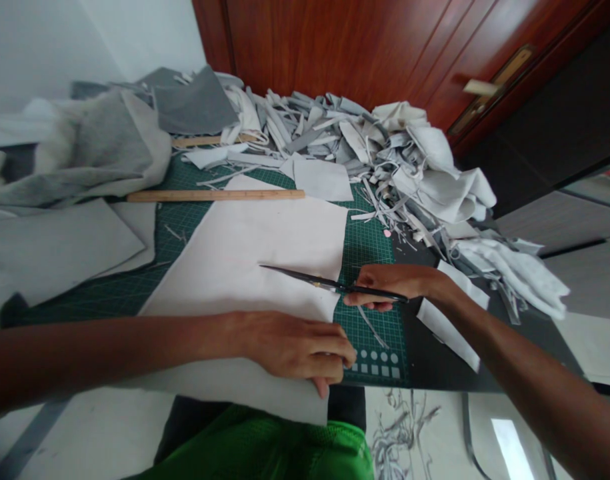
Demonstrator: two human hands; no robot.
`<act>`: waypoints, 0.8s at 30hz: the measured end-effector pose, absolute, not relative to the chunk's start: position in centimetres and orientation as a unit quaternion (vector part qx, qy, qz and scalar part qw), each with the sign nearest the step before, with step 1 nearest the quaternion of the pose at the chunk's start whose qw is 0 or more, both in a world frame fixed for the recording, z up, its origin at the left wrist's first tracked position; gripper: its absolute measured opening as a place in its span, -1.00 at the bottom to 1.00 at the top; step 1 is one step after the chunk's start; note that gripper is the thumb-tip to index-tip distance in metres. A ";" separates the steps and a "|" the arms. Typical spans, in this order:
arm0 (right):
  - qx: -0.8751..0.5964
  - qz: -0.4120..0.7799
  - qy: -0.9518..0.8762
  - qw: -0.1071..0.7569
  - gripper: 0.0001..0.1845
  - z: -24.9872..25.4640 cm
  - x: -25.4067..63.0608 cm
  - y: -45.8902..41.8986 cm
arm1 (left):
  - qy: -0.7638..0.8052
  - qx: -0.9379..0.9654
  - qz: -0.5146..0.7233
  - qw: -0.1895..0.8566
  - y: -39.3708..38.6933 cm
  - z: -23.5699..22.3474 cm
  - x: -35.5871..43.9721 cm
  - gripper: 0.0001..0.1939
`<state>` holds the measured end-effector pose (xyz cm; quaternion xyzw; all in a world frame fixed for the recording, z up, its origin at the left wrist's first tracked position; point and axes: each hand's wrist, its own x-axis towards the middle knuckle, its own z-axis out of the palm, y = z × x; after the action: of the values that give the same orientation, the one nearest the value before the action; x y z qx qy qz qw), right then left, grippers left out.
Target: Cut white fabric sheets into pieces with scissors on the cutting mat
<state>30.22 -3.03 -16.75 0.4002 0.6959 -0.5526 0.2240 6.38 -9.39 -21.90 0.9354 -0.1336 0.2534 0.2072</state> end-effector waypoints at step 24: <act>0.425 -0.533 0.693 0.234 -0.34 -17.0 30.3 -3.0 | -0.133 0.938 0.243 0.208 -9.4 -22.0 6.4 -0.75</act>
<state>30.27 -2.95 -16.96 0.4250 0.6929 -0.5334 0.2340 6.42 -9.43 -21.97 0.9382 -0.1327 0.2427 0.2083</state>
